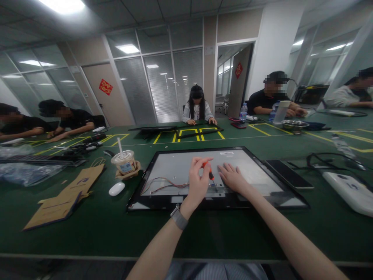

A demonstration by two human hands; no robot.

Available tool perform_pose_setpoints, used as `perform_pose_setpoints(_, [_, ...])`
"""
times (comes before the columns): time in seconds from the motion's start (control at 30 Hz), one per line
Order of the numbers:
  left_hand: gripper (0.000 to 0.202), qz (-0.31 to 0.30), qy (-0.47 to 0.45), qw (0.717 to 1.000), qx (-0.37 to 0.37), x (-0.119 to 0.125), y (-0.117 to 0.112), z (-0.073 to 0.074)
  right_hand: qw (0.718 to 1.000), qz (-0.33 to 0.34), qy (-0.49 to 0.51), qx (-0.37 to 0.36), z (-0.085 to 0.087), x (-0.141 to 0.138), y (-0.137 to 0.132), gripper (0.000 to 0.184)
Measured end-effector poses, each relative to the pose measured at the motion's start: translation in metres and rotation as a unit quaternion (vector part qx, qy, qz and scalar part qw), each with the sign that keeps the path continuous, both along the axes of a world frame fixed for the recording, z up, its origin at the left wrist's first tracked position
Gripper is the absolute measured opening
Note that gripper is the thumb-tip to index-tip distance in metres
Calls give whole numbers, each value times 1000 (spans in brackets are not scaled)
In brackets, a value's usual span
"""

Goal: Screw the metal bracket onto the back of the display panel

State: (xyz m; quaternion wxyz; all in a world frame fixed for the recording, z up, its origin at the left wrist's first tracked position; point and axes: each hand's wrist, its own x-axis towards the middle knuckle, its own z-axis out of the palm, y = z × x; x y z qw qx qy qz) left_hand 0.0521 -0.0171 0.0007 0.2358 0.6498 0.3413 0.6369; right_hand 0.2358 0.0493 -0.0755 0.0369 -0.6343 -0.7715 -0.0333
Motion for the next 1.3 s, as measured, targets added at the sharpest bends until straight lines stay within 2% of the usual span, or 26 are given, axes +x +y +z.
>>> perform_pose_setpoints(0.23, [31, -56, -52, 996, -48, 1, 1, -4, 1000, 3, -6, -5, 1, 0, 0, 57])
perform_pose_setpoints(0.57, [26, -58, -48, 996, -56, 3, 1, -5, 1000, 1, -6, -3, 1, 0, 0, 57])
perform_pose_setpoints(0.63, [24, -41, -43, 997, -40, 3, 1, -5, 1000, 0, -6, -4, 0, 0, 1, 57])
perform_pose_setpoints(0.8, [17, 49, -18, 999, 15, 1, 0, -2, 1000, 3, -2, 4, -3, 1, 3, 57])
perform_pose_setpoints(0.87, [17, 61, -16, 998, 20, 1, 0, 0, 1000, 3, -5, 6, -3, 2, 3, 57])
perform_pose_setpoints(1.3, [23, -2, -30, 999, -15, 1, -1, 1, 1000, 9, -3, 10, -5, 3, 4, 58])
